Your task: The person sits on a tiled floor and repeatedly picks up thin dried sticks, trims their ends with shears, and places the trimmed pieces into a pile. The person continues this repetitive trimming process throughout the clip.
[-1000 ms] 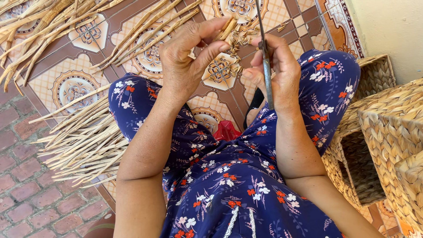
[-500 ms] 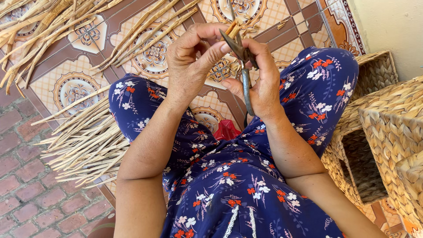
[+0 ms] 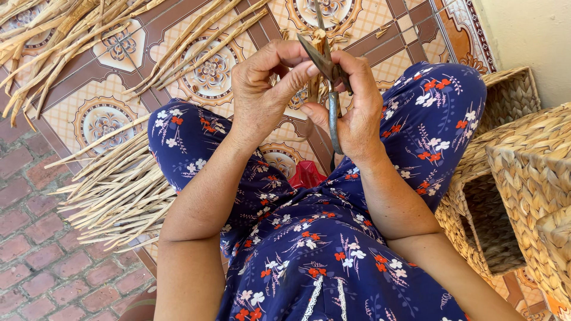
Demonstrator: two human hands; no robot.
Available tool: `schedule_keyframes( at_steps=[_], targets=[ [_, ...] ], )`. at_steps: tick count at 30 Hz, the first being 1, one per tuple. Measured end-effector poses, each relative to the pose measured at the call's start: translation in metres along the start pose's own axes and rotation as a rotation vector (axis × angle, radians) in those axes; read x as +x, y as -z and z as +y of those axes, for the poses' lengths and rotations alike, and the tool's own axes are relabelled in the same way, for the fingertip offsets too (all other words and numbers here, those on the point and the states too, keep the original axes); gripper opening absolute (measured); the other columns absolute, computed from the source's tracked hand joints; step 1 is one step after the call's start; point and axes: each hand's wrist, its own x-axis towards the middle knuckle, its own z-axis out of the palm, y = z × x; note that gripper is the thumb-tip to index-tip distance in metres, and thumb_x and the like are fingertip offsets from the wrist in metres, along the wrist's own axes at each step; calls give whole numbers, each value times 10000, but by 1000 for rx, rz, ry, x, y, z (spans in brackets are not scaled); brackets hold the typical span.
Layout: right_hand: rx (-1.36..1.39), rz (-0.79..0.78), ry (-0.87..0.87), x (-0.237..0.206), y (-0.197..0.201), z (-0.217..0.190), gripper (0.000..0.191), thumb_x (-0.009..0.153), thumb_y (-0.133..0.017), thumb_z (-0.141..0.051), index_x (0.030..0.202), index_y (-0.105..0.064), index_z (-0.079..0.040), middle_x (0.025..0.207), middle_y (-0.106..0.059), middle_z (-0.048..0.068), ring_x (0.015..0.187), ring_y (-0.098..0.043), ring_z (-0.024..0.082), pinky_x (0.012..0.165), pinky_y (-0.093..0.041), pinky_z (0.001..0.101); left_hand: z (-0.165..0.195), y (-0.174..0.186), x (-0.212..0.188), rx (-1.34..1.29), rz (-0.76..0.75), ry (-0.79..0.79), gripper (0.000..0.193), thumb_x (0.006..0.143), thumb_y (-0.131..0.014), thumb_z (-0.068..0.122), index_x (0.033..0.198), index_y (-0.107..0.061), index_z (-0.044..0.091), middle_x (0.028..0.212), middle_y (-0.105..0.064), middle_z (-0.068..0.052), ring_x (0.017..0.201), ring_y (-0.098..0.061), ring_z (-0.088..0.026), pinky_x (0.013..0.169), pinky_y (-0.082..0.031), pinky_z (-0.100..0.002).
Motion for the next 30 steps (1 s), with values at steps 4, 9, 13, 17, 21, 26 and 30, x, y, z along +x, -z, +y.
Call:
schedule_keyframes(
  at_steps=[4, 9, 13, 17, 21, 26, 30],
  targets=[
    [-59, 17, 63, 1, 2, -4, 723, 874, -954, -361, 1402, -562, -60, 1111, -585, 43, 938, -581, 131, 823, -501, 264, 2, 0, -1, 71, 12, -43, 143, 986, -801, 51, 1112, -736, 31, 973, -714, 8, 875, -631, -41, 785, -534, -205],
    [-142, 45, 117, 2, 4, -9, 712, 858, -994, -328, 1361, -560, -70, 1097, -578, 37, 933, -599, 126, 798, -507, 257, 4, 3, -3, 119, 5, -73, 106, 991, -798, 39, 1081, -745, 23, 941, -704, 8, 843, -608, -44, 760, -514, -208],
    [-148, 63, 96, 2, 3, -11, 750, 796, -1031, -286, 1372, -599, -75, 1043, -548, 26, 817, -552, 108, 671, -476, 233, 3, 2, -3, 116, 23, -98, 125, 985, -806, 41, 1089, -741, 21, 954, -717, 0, 867, -644, -49, 772, -537, -210],
    [-162, 73, 126, 3, 2, -10, 751, 772, -1036, -268, 1351, -600, -74, 1038, -560, 26, 855, -581, 108, 652, -498, 227, 3, 2, -2, 149, 49, -103, 128, 968, -818, 38, 1076, -752, 16, 946, -725, -10, 829, -631, -53, 735, -527, -208],
    [-159, 86, 168, 4, 1, -10, 712, 805, -1031, -246, 1348, -601, -83, 1002, -596, 29, 845, -601, 100, 705, -548, 241, 4, 4, -2, 141, 52, -110, 124, 972, -812, 43, 1079, -756, 15, 961, -731, -20, 824, -626, -56, 725, -514, -207],
    [-192, 85, 141, 4, 2, -12, 644, 792, -1022, -224, 1285, -640, -64, 946, -587, 37, 821, -574, 118, 674, -506, 249, 5, 5, -2, 183, 34, -117, 117, 982, -806, 51, 1088, -765, 24, 958, -736, -22, 829, -639, -61, 724, -513, -209],
    [-193, 72, 101, 2, 1, -9, 626, 760, -1017, -202, 1252, -665, -42, 874, -572, 14, 758, -546, 100, 658, -458, 251, 4, 6, -1, 153, 45, -105, 144, 977, -808, 73, 1101, -759, 20, 960, -734, -24, 852, -659, -61, 757, -548, -210]
  ],
)
